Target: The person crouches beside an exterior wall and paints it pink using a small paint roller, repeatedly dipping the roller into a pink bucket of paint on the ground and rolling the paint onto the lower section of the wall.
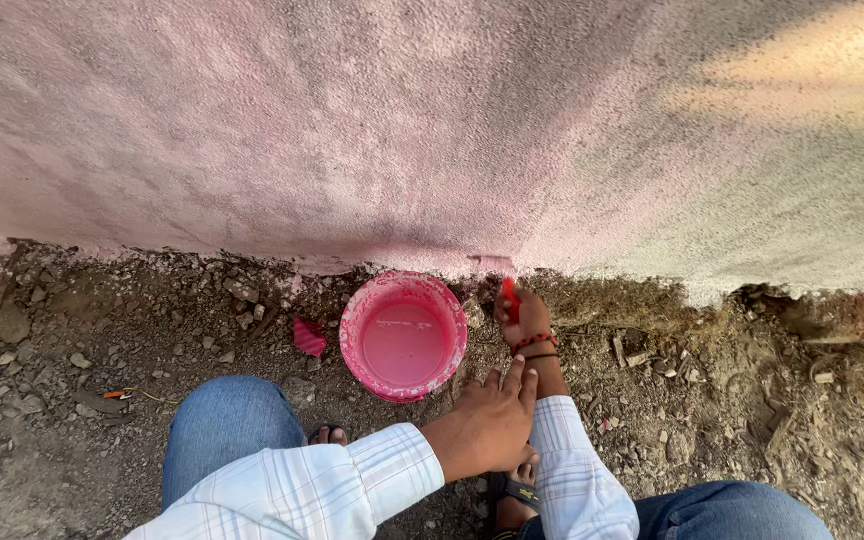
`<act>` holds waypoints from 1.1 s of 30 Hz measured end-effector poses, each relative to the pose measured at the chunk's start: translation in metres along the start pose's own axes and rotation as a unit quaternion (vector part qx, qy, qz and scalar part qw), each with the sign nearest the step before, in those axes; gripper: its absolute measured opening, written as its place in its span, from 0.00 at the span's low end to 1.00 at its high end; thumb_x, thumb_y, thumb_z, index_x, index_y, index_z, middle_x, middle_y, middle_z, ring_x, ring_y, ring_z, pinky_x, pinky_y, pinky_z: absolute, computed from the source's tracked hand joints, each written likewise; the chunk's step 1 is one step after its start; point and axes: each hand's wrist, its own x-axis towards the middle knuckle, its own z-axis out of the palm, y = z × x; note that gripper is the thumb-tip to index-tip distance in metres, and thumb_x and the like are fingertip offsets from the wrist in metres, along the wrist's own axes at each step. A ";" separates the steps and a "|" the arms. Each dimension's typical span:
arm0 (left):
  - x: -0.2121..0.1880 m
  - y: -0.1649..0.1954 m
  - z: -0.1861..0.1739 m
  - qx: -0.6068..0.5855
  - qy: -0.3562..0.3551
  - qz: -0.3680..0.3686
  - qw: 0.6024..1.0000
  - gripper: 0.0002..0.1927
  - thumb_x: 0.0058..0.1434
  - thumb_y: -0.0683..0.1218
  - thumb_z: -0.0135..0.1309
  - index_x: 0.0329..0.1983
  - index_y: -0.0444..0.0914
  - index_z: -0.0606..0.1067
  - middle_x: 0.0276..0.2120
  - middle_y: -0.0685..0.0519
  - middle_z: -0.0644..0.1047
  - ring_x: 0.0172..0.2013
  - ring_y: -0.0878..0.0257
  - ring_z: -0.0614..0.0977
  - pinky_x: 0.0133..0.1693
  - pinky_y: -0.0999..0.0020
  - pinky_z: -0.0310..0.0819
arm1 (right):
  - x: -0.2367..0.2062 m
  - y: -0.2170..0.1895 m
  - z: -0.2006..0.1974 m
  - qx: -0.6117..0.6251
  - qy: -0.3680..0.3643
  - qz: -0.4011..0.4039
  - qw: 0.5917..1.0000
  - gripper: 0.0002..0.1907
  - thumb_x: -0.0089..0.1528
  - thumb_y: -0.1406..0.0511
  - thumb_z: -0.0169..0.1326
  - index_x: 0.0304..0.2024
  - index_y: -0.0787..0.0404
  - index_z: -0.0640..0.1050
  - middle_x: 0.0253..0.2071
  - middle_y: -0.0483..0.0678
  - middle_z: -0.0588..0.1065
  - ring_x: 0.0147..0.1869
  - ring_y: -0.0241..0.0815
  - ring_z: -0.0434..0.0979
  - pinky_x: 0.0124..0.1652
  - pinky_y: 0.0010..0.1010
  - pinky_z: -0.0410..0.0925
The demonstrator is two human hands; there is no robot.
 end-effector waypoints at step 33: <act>-0.035 0.140 -0.021 -0.105 0.292 0.036 0.950 0.70 0.65 0.78 0.45 0.74 0.15 0.30 0.68 0.09 0.35 0.70 0.15 0.41 0.68 0.34 0.44 | -0.132 -0.109 0.061 -0.250 -0.097 -0.266 0.926 0.20 0.69 0.59 0.48 0.53 0.68 0.75 0.28 0.45 0.73 0.20 0.30 0.65 0.17 0.22 0.59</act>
